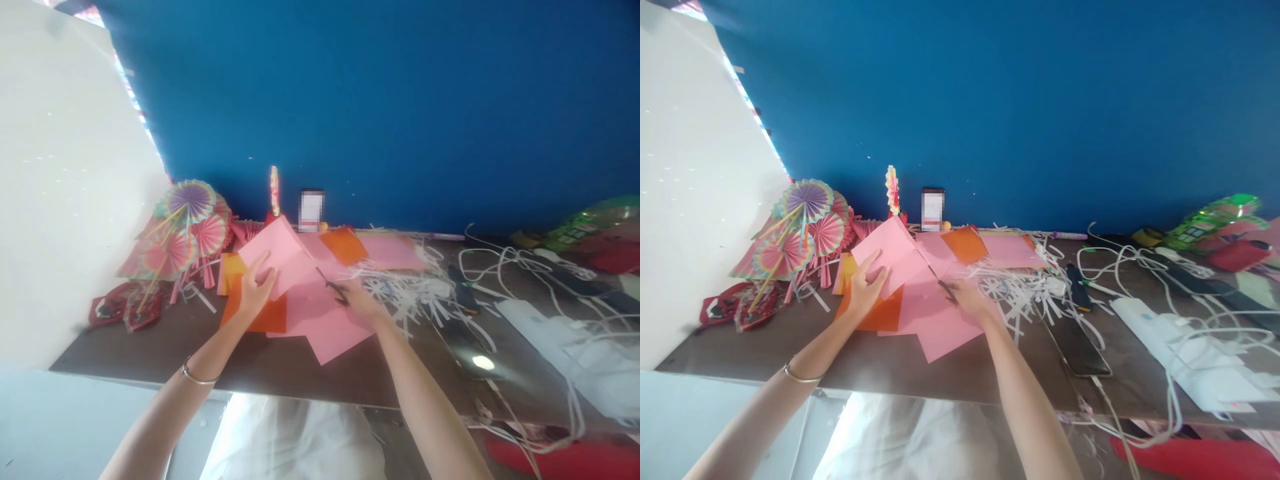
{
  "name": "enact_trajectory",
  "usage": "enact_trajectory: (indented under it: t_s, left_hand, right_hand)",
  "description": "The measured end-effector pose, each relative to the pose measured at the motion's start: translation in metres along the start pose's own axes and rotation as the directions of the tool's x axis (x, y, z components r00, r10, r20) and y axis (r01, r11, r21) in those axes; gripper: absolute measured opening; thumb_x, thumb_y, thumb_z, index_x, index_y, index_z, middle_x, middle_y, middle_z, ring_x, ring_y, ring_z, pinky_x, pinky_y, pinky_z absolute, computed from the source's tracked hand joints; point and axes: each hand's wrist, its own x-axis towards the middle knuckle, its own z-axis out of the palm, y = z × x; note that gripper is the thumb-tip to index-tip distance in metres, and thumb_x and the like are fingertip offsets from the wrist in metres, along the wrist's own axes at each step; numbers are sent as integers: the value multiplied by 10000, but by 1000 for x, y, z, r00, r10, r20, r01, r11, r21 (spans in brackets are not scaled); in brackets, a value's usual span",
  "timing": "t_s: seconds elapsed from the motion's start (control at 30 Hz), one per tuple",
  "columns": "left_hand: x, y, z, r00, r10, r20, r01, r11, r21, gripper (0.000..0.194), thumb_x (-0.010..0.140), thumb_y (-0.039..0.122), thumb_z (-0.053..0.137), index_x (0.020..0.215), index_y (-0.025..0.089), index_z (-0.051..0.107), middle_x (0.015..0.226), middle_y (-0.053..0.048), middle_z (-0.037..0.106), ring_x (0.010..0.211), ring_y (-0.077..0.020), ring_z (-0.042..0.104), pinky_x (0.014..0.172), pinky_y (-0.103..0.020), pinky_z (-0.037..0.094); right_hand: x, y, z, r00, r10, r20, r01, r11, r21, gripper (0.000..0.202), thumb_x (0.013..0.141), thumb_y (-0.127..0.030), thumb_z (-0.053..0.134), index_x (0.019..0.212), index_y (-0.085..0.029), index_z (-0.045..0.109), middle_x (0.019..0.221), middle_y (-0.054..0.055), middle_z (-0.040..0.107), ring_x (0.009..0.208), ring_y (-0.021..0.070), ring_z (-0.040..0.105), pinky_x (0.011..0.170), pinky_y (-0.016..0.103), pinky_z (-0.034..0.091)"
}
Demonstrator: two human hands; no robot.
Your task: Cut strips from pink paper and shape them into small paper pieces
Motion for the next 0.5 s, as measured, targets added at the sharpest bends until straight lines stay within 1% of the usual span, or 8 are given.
enact_trajectory:
  t_s: [0.07, 0.17, 0.27, 0.37, 0.5]
  left_hand:
    - [0, 1, 0, 1000, -4, 4, 4, 1000, 1, 446, 784, 331, 578, 1202, 183, 536, 1255, -96, 548, 1163, -211, 507, 998, -341, 412]
    - [0, 3, 0, 999, 1, 37, -1, 1000, 19, 450, 781, 326, 583, 1204, 179, 535, 1241, -95, 559, 1186, -216, 486, 1018, -349, 391]
    - [-1, 5, -1, 998, 7, 65, -9, 1000, 30, 444, 781, 322, 582, 1201, 181, 538, 1228, -91, 570, 1193, -216, 479, 1030, -356, 377]
    - [-1, 4, 0, 998, 11, 68, -13, 999, 29, 439, 783, 315, 580, 1199, 181, 542, 1228, -92, 570, 1186, -213, 486, 1029, -353, 378]
    - [-1, 2, 0, 998, 16, 63, -18, 1000, 26, 449, 781, 317, 583, 1206, 178, 536, 1228, -95, 569, 1187, -215, 486, 1029, -353, 378]
  right_hand:
    - [-1, -4, 0, 1000, 15, 1, -15, 1000, 0, 331, 790, -489, 515, 674, -182, 564, 561, -23, 390, 510, 105, 323, 480, 264, 245]
    - [-2, -7, 1, 1000, -1, 10, 1, 1000, 10, 338, 785, -485, 525, 648, -177, 549, 551, -29, 378, 505, 101, 327, 487, 267, 253]
    - [-1, -3, 2, 1000, -23, -6, 23, 998, 61, 325, 768, -486, 545, 669, -177, 562, 557, -29, 384, 506, 101, 338, 488, 266, 270]
    - [1, 2, 2, 999, -20, -39, 24, 995, 97, 303, 766, -475, 551, 713, -179, 587, 583, -18, 415, 522, 104, 362, 489, 262, 281]
    - [1, 1, 1, 1000, -21, 5, 20, 996, 82, 298, 772, -455, 551, 660, -179, 556, 573, -27, 395, 511, 95, 342, 486, 255, 264]
